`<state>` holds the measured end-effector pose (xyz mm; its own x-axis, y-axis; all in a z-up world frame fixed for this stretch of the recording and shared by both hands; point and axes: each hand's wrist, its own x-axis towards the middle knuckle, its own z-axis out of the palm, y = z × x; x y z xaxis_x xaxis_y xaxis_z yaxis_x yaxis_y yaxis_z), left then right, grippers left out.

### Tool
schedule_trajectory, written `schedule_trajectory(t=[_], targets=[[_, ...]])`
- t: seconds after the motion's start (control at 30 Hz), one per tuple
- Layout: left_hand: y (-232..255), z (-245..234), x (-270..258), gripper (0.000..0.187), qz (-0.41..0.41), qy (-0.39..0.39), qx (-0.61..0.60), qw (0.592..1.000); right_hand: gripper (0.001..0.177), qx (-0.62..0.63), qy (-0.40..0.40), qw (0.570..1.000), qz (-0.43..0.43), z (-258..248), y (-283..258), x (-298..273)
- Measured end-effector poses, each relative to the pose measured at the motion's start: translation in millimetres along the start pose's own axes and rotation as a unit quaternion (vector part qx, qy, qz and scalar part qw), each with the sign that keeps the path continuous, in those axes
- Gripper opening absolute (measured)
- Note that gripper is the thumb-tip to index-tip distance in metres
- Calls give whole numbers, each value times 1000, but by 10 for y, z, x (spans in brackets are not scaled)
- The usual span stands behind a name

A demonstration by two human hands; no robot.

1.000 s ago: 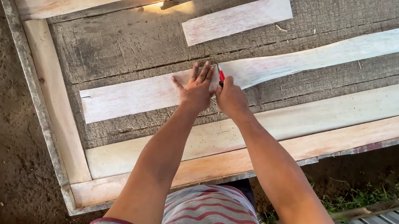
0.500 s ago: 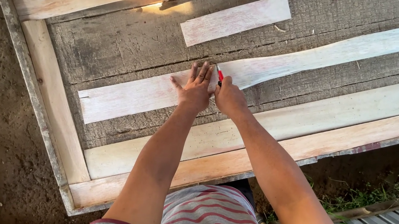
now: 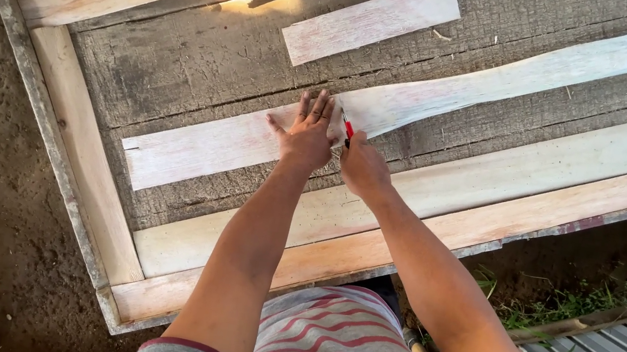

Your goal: Cutting thin wood strips or veneer to specific lengths using a utility knife on a wooden workbench.

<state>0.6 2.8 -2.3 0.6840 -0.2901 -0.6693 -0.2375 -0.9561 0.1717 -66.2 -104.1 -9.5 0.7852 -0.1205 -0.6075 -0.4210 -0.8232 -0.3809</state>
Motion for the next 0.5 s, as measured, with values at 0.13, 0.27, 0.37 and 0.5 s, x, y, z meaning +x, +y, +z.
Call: schedule_trajectory(t=[0.13, 0.27, 0.37, 0.5], targets=[[11, -32, -27, 72, -3, -4, -10, 1000, 33, 17, -7, 1000, -2, 100, 95, -63], [12, -35, -39, 75, 1, -2, -16, 1000, 39, 8, -25, 1000, -10, 92, 104, -285], [21, -63, -44, 76, 1, 2, -19, 1000, 44, 8, -29, 999, -13, 130, 157, -357], [10, -51, -55, 77, 0, -1, -24, 1000, 46, -10, -43, 999, 22, 175, 160, -482]])
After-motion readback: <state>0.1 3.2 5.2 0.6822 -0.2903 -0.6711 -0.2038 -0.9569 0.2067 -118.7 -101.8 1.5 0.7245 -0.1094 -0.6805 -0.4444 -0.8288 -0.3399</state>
